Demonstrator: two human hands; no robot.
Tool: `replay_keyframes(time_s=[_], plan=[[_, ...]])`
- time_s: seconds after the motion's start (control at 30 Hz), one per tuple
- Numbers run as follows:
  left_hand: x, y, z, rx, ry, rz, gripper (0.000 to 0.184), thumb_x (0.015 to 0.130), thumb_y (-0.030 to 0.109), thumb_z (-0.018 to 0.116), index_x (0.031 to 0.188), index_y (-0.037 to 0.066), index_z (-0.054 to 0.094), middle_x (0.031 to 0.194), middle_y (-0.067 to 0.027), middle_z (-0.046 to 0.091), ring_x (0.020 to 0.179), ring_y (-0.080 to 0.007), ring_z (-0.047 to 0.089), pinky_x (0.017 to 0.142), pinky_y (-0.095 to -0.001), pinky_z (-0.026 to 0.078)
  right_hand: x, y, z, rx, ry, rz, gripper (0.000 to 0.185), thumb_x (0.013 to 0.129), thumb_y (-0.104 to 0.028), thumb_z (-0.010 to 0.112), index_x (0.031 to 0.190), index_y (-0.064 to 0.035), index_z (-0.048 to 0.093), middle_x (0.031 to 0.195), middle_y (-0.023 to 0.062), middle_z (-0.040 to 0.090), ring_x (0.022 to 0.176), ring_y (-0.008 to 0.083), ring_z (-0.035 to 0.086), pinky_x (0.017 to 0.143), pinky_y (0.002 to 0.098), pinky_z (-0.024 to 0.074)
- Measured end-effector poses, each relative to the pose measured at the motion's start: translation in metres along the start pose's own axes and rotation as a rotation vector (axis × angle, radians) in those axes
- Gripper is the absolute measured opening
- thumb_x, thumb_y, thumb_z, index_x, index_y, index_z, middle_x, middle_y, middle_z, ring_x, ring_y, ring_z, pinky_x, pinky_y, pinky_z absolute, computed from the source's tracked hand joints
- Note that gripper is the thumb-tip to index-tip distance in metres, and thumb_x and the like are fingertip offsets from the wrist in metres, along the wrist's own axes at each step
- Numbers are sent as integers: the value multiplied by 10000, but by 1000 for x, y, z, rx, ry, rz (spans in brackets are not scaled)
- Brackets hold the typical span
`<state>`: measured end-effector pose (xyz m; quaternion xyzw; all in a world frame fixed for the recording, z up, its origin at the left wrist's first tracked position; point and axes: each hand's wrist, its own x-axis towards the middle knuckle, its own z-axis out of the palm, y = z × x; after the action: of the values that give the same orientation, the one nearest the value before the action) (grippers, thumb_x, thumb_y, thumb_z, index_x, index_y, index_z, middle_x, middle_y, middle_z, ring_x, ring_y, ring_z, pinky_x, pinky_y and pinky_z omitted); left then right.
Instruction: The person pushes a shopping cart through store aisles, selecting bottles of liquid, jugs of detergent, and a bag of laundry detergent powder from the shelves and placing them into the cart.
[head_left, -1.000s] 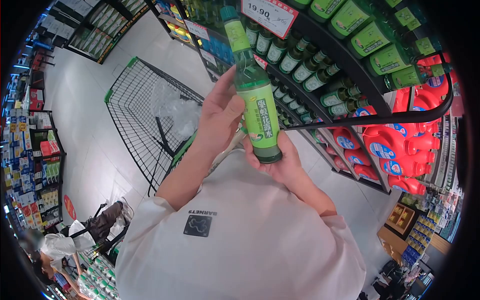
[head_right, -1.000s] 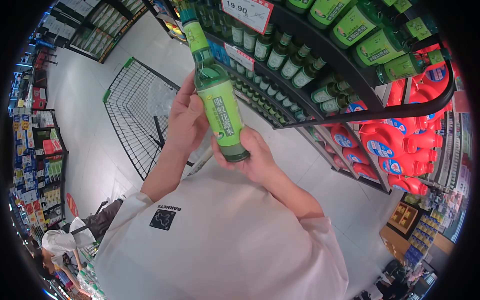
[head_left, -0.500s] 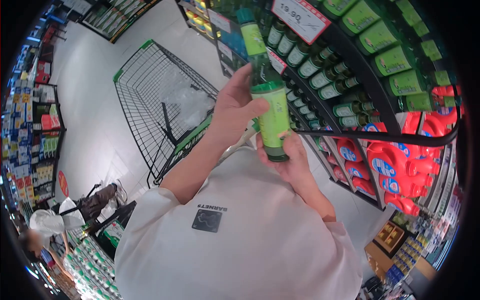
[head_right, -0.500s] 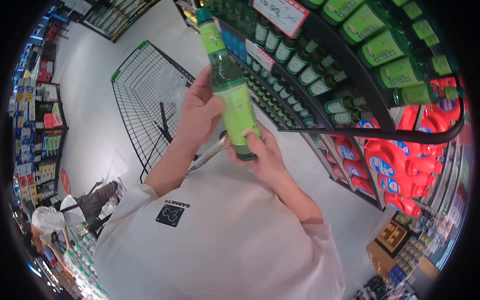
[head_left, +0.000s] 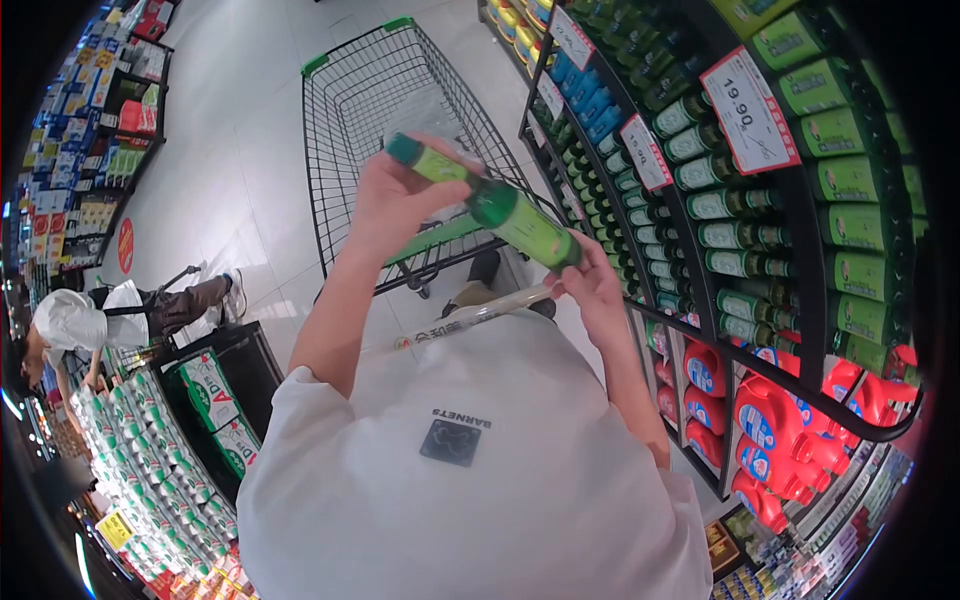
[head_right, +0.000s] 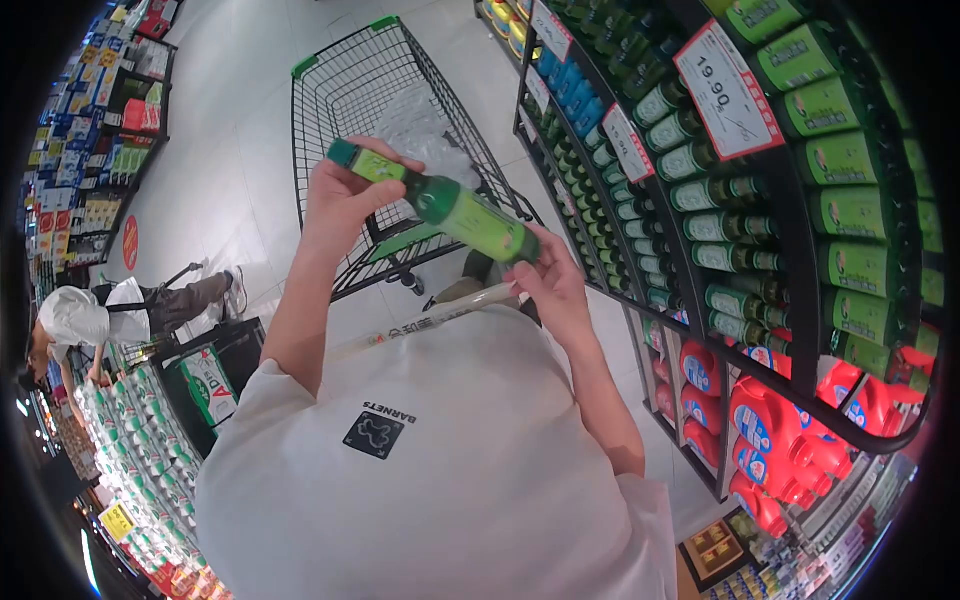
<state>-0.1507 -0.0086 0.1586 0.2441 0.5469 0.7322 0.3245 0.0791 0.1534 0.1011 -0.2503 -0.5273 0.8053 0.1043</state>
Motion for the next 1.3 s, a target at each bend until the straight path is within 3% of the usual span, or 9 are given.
replay_keyframes(time_s=[0.03,0.1,0.27,0.37,0.47,0.57,0.77,0.97,1.3], plan=[[-2,-2,-16,50,90,14,239,804,-78,705,1020,-14,625,1004,-141,719,930,-195,692,841,-320,569,8,13,-2,-2,-13,10,465,919,-143,675,1322,2,494,1084,104,643,891,146,619,711,274,522],[-1,-12,-52,207,192,-8,214,808,-54,716,999,-9,630,984,-125,722,890,-178,692,797,-309,571,23,44,-8,-598,0,-156,453,900,-99,667,1320,-26,513,1074,101,657,889,140,617,732,290,519],[1,-105,-152,596,413,-23,195,808,37,760,959,-2,642,892,-90,728,766,-123,679,667,-290,548,41,90,-11,-1264,-77,-398,252,837,-217,726,1017,-56,655,870,78,654,808,260,640,674,363,514],[-2,-168,-199,831,500,-80,220,781,80,781,936,3,645,829,-128,715,712,-166,686,633,-311,522,41,94,-1,-1329,-45,-304,191,845,-209,709,978,-78,674,820,56,656,773,252,642,649,374,510],[-3,-224,-236,969,583,-172,236,737,103,773,918,15,648,781,-194,678,728,-349,680,662,-397,522,42,94,2,-1413,-26,-340,151,846,-203,696,941,-86,682,788,49,649,746,241,639,625,365,508],[-12,-283,-270,1021,635,-277,231,741,121,763,919,26,649,775,-194,673,754,-377,673,682,-422,521,44,93,6,-1479,-27,-309,163,833,-209,699,940,-87,687,794,45,651,746,237,637,625,362,511],[-25,-346,-290,1117,680,-416,138,773,86,695,887,15,663,745,-208,664,730,-379,667,678,-416,525,45,90,8,-1496,-42,-258,180,810,-193,702,960,-94,702,807,31,658,738,224,632,623,359,509],[-47,-383,-301,1047,661,-522,174,785,62,619,933,50,709,896,-221,697,861,-402,670,792,-459,521,49,86,10,-1496,-59,-187,166,812,-179,689,955,-97,707,830,32,670,738,228,631,617,361,501],[-82,-382,-296,1109,651,-442,179,829,63,602,962,57,722,886,-195,699,863,-391,667,784,-459,524,56,83,13,-1466,-77,-201,176,806,-161,683,957,-71,699,838,62,671,725,265,627,619,369,498]])
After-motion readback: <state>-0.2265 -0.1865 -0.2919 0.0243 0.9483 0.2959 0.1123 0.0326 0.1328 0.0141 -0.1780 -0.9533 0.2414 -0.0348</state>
